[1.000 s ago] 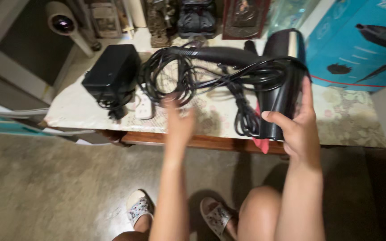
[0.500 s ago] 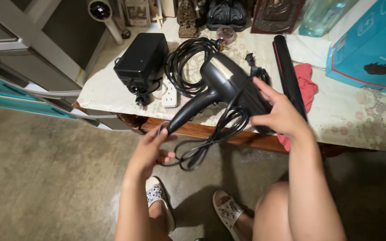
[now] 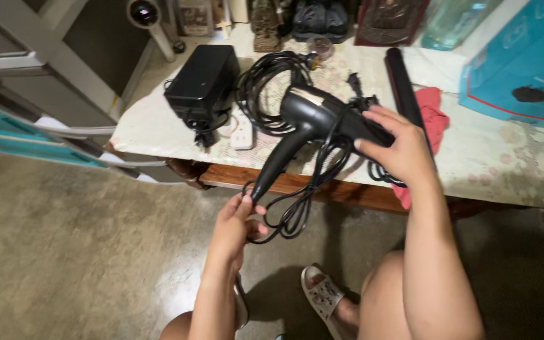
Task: The person wipes the power cord of a hair straightener with a pink cloth, then coils the cord and secures it with a twist tie. They then pick up a hair dryer and begin coiling its cord.
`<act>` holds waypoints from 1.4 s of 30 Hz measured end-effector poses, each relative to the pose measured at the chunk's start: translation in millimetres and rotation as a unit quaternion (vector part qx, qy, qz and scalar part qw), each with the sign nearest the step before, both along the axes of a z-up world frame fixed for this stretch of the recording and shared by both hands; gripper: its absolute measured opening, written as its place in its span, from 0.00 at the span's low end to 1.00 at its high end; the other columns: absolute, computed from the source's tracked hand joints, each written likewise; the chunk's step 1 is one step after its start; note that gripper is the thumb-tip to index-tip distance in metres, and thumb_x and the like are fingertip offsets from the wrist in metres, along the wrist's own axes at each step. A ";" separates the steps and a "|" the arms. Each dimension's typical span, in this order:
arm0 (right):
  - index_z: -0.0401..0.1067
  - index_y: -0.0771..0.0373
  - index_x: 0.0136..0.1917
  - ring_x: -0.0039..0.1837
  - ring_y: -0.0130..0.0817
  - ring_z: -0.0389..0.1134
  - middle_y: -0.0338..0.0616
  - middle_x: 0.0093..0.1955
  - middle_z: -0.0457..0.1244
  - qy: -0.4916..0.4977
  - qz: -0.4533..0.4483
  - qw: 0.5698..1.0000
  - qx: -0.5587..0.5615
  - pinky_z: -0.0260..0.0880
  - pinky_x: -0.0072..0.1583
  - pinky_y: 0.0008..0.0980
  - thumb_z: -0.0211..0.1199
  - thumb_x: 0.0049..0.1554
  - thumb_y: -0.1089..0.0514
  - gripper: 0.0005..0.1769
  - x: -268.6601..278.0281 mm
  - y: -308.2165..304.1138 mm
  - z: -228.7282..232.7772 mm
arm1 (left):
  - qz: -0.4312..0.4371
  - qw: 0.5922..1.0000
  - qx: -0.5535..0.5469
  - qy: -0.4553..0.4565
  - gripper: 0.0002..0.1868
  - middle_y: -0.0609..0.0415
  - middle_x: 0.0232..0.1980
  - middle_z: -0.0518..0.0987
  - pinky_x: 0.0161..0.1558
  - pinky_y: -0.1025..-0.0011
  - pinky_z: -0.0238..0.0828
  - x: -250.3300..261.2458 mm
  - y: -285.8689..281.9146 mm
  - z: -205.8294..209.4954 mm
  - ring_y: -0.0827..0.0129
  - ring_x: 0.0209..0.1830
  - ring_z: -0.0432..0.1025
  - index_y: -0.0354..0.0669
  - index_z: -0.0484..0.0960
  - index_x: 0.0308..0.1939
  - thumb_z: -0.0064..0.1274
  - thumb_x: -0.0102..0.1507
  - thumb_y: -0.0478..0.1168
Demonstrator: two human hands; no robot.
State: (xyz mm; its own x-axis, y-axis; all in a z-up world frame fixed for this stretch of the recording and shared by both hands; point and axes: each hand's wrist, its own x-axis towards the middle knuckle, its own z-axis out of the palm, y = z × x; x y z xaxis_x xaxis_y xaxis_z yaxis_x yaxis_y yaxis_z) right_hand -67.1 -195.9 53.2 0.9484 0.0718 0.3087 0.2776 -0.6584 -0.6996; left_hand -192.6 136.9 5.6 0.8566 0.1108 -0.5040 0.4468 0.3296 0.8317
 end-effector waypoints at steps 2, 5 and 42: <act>0.75 0.57 0.69 0.75 0.47 0.63 0.53 0.72 0.64 -0.077 -0.050 0.995 -0.040 0.59 0.75 0.41 0.75 0.54 0.57 0.29 -5.2 -18.5 -6.4 | -0.018 1.000 0.003 0.012 0.16 0.55 0.38 0.80 0.27 0.75 0.66 0.2 -1.2 0.7 0.70 0.23 0.75 0.46 0.77 0.57 0.42 0.70 0.46; 0.69 0.54 0.72 0.72 0.54 0.61 0.55 0.69 0.61 -0.021 -0.195 0.971 -0.138 0.59 0.76 0.45 0.77 0.49 0.54 0.38 -12.8 -38.4 -13.0 | -0.038 0.999 0.019 0.009 0.15 0.53 0.36 0.82 0.29 0.76 0.69 6.5 1.9 -2.1 0.69 0.24 0.77 0.45 0.78 0.54 0.43 0.69 0.46; 0.75 0.75 0.63 0.47 0.28 0.71 0.49 0.52 0.70 0.017 -0.124 0.904 0.409 0.74 0.50 0.24 0.65 0.53 0.73 0.23 -36.1 -67.1 -23.2 | -0.070 0.994 0.023 -0.086 0.19 0.59 0.19 0.72 0.18 0.76 0.58 47.2 -102.7 -5.8 0.77 0.13 0.62 0.41 0.76 0.31 0.52 0.67 0.53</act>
State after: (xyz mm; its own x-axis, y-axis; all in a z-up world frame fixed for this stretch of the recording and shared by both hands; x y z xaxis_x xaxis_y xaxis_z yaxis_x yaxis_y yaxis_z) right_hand -103.2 -263.0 30.0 0.9144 -0.3827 0.1323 0.1615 0.0453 -0.9858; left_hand -145.4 34.2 -0.3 0.9380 0.0034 -0.3465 0.3362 0.2338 0.9123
